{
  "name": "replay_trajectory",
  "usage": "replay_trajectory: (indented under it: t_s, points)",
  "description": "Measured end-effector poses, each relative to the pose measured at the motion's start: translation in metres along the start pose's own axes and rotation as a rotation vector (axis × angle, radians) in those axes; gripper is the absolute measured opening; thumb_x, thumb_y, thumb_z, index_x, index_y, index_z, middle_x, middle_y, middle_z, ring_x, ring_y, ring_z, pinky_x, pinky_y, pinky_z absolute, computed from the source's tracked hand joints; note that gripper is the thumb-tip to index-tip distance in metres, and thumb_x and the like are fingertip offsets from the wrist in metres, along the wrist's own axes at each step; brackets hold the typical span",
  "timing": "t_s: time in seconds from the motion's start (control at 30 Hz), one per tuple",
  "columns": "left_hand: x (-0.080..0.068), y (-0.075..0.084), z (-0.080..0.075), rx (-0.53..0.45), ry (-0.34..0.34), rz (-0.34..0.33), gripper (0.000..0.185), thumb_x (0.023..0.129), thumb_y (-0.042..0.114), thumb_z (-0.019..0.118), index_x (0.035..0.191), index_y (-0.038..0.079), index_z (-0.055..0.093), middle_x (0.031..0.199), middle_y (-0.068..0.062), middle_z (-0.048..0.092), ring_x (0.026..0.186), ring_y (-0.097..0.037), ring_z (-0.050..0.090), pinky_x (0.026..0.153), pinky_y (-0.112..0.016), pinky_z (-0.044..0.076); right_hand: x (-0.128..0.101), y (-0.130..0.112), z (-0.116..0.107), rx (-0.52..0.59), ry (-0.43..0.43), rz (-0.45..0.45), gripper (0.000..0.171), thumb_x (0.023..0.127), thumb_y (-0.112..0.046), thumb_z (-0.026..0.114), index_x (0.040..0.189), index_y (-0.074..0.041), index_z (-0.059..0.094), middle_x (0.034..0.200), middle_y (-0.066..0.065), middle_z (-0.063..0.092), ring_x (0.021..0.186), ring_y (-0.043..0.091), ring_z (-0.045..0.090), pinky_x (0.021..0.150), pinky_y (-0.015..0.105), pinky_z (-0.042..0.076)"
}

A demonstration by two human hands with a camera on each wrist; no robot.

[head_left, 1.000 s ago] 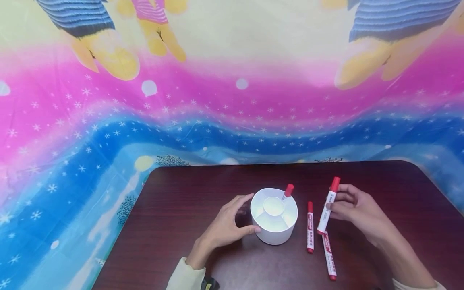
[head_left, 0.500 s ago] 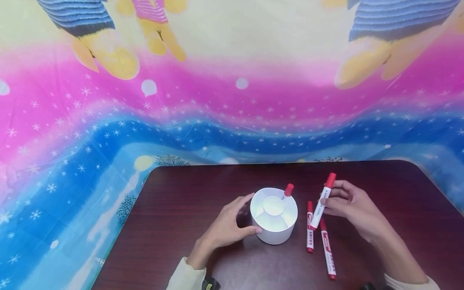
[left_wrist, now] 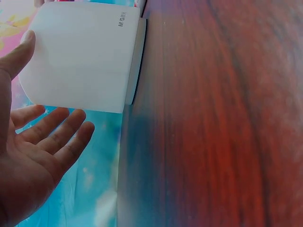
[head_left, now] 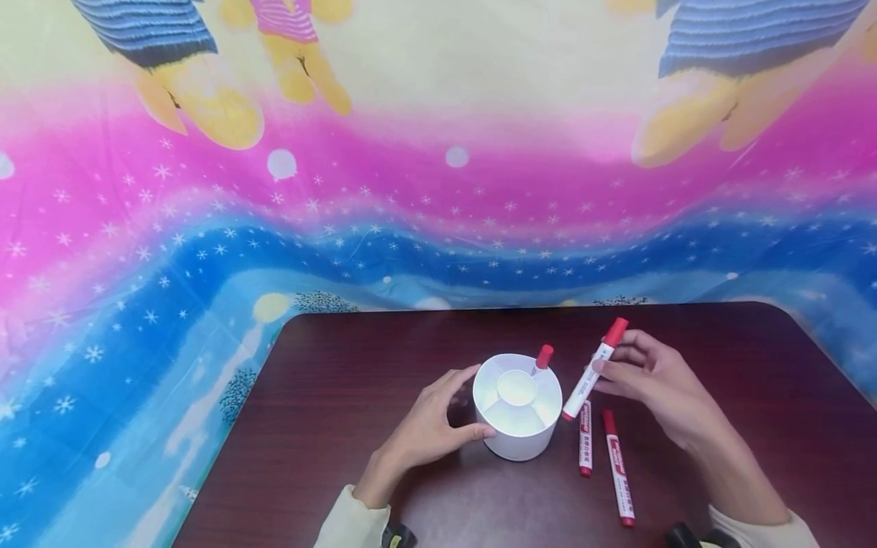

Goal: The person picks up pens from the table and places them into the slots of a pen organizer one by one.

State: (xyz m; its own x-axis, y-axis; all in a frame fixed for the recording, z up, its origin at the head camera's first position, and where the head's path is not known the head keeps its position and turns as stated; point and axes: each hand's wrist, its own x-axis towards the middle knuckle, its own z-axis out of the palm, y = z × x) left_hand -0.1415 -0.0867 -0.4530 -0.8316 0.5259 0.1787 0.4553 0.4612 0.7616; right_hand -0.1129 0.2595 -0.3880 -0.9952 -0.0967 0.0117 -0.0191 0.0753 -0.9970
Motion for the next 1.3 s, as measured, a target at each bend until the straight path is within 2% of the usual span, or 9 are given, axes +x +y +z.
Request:
replay_trajectory:
  t_s: [0.4, 0.67, 0.93, 1.13, 1.3]
  points:
    - [-0.001, -0.001, 0.0, -0.007, -0.006, -0.017, 0.091, 0.086, 0.045, 0.091, 0.163, 0.03, 0.045, 0.144, 0.008, 0.064, 0.122, -0.013, 0.067, 0.106, -0.034, 0.06, 0.0, 0.0, 0.006, 0.114, 0.012, 0.009, 0.021, 0.104, -0.003, 0.068, 0.122, -0.009, 0.059, 0.109, 0.002, 0.071, 0.096, 0.015, 0.078, 0.086, 0.032, 0.067]
    - [-0.001, -0.001, 0.0, -0.005, 0.002, 0.011, 0.09, 0.087, 0.045, 0.09, 0.163, 0.029, 0.045, 0.143, 0.005, 0.065, 0.123, -0.015, 0.067, 0.104, -0.034, 0.06, -0.001, -0.001, 0.013, 0.101, 0.036, 0.017, 0.021, 0.105, -0.009, 0.069, 0.123, -0.008, 0.059, 0.108, 0.002, 0.069, 0.096, 0.013, 0.077, 0.089, 0.031, 0.066]
    - [-0.001, 0.001, 0.0, -0.018, 0.007, 0.01, 0.09, 0.086, 0.045, 0.091, 0.162, 0.028, 0.046, 0.143, 0.006, 0.065, 0.121, -0.015, 0.067, 0.104, -0.035, 0.06, -0.001, 0.002, 0.02, 0.075, 0.034, 0.026, 0.018, 0.105, -0.01, 0.069, 0.121, -0.006, 0.062, 0.105, 0.002, 0.07, 0.095, 0.014, 0.078, 0.087, 0.031, 0.066]
    - [0.0, 0.0, 0.001, -0.013, -0.003, -0.007, 0.09, 0.086, 0.044, 0.091, 0.163, 0.029, 0.045, 0.144, 0.006, 0.064, 0.124, -0.014, 0.065, 0.106, -0.034, 0.059, 0.0, 0.003, 0.02, 0.022, 0.04, 0.042, 0.026, 0.106, -0.014, 0.069, 0.124, 0.001, 0.059, 0.102, 0.0, 0.072, 0.091, 0.018, 0.079, 0.085, 0.032, 0.067]
    - [-0.001, 0.001, 0.001, -0.017, -0.005, -0.023, 0.091, 0.086, 0.044, 0.091, 0.163, 0.028, 0.045, 0.147, 0.007, 0.063, 0.127, -0.013, 0.064, 0.107, -0.034, 0.059, 0.002, 0.004, 0.021, -0.007, 0.051, 0.054, 0.025, 0.106, -0.016, 0.069, 0.123, 0.0, 0.06, 0.1, -0.002, 0.073, 0.09, 0.017, 0.079, 0.084, 0.031, 0.067]
